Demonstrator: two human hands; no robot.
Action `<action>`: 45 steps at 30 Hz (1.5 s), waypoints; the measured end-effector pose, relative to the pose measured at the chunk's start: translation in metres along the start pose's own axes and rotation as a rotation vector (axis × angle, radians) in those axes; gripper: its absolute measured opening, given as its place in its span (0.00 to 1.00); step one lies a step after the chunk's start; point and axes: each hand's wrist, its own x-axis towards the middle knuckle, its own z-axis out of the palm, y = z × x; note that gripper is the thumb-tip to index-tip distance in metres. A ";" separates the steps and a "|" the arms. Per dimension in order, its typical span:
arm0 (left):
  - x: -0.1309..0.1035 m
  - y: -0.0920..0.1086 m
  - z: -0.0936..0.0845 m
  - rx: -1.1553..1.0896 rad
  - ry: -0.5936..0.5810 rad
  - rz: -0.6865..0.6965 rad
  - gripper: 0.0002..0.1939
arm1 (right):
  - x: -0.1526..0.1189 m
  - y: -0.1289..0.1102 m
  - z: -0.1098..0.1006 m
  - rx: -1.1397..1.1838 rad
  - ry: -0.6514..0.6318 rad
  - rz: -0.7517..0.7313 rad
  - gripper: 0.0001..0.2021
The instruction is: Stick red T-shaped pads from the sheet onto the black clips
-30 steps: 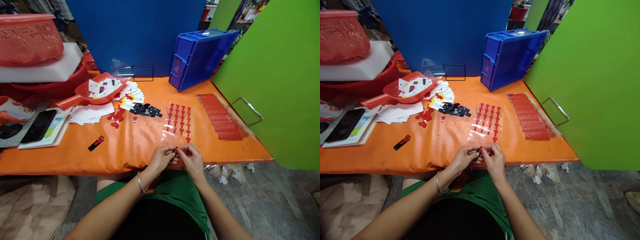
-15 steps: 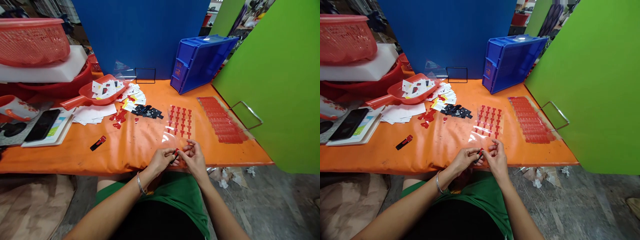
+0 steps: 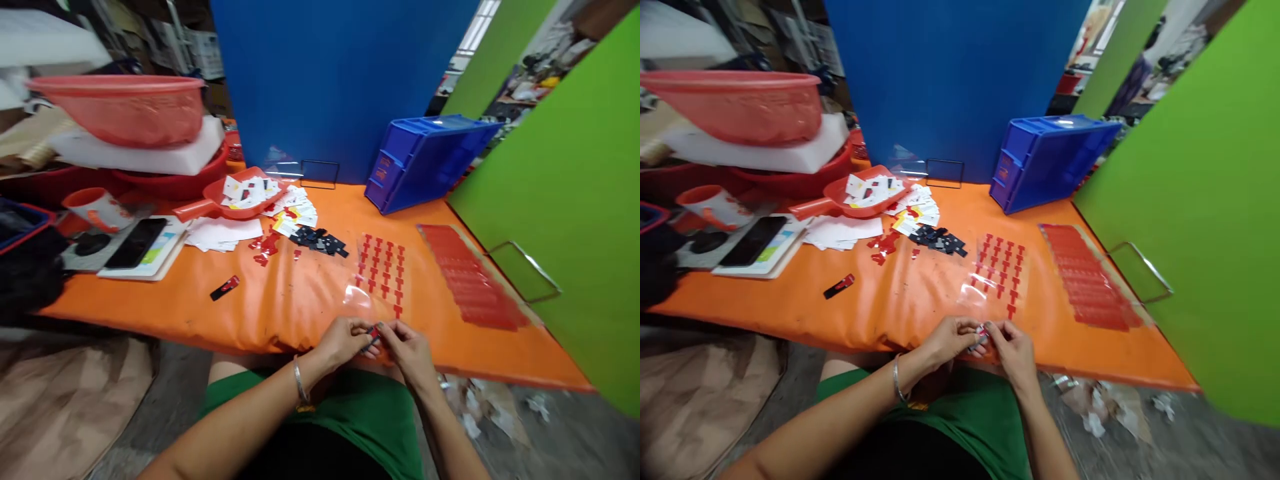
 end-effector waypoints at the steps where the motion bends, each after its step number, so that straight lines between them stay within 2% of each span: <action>1: 0.000 0.000 0.001 -0.021 0.011 -0.017 0.12 | 0.000 0.002 0.001 0.000 0.026 0.019 0.23; 4: -0.005 0.005 0.006 -0.099 0.044 -0.030 0.12 | 0.001 0.005 0.004 0.052 0.124 0.098 0.26; 7: -0.019 0.019 0.006 -0.116 0.039 0.066 0.12 | 0.001 0.002 0.007 0.068 0.133 0.121 0.26; 9: -0.032 0.034 -0.004 -0.025 0.083 0.159 0.12 | 0.000 -0.002 0.008 0.063 0.129 0.128 0.26; 12: -0.053 0.060 -0.043 0.273 0.307 0.368 0.11 | 0.000 -0.005 0.009 0.031 0.138 0.147 0.28; 14: -0.067 0.074 -0.081 0.487 0.530 0.541 0.10 | 0.000 -0.006 0.009 0.006 0.147 0.153 0.28; 15: -0.074 0.080 -0.100 0.565 0.666 0.577 0.09 | 0.000 -0.006 0.010 0.000 0.150 0.156 0.28; 18: -0.094 0.087 -0.154 0.763 0.901 0.561 0.12 | 0.000 -0.005 0.011 -0.014 0.160 0.160 0.29; 20: -0.103 0.084 -0.181 0.875 1.017 0.540 0.13 | 0.000 -0.003 0.011 -0.042 0.164 0.155 0.29; 22: -0.106 0.079 -0.198 1.011 1.097 0.527 0.13 | 0.000 -0.001 0.011 -0.088 0.157 0.143 0.28; 24: -0.105 0.073 -0.208 1.156 1.165 0.524 0.14 | 0.002 0.003 0.010 -0.153 0.140 0.108 0.28; 27: -0.102 0.066 -0.212 1.303 1.300 0.551 0.13 | 0.001 0.005 0.009 -0.296 0.102 -0.047 0.25; 30: -0.102 0.062 -0.206 1.345 1.371 0.624 0.14 | -0.004 -0.003 0.012 -0.445 0.102 -0.304 0.20; 33: -0.099 0.052 -0.189 1.347 1.271 0.762 0.13 | -0.002 -0.020 0.022 -0.545 0.079 -0.534 0.15; 36: -0.089 0.036 -0.160 1.329 1.045 0.894 0.11 | 0.023 -0.036 0.040 -0.606 0.019 -0.662 0.13; 38: -0.080 0.025 -0.141 1.301 0.913 0.934 0.10 | 0.053 -0.042 0.053 -0.666 0.020 -0.707 0.12; 40: -0.070 0.017 -0.127 1.277 0.842 0.938 0.09 | 0.085 -0.047 0.067 -0.723 0.038 -0.697 0.11; 43: -0.061 0.010 -0.120 1.295 0.829 0.915 0.08 | 0.125 -0.053 0.084 -0.866 0.097 -0.564 0.10; 45: -0.058 0.008 -0.120 1.330 0.845 0.911 0.08 | 0.141 -0.056 0.091 -0.966 0.100 -0.500 0.10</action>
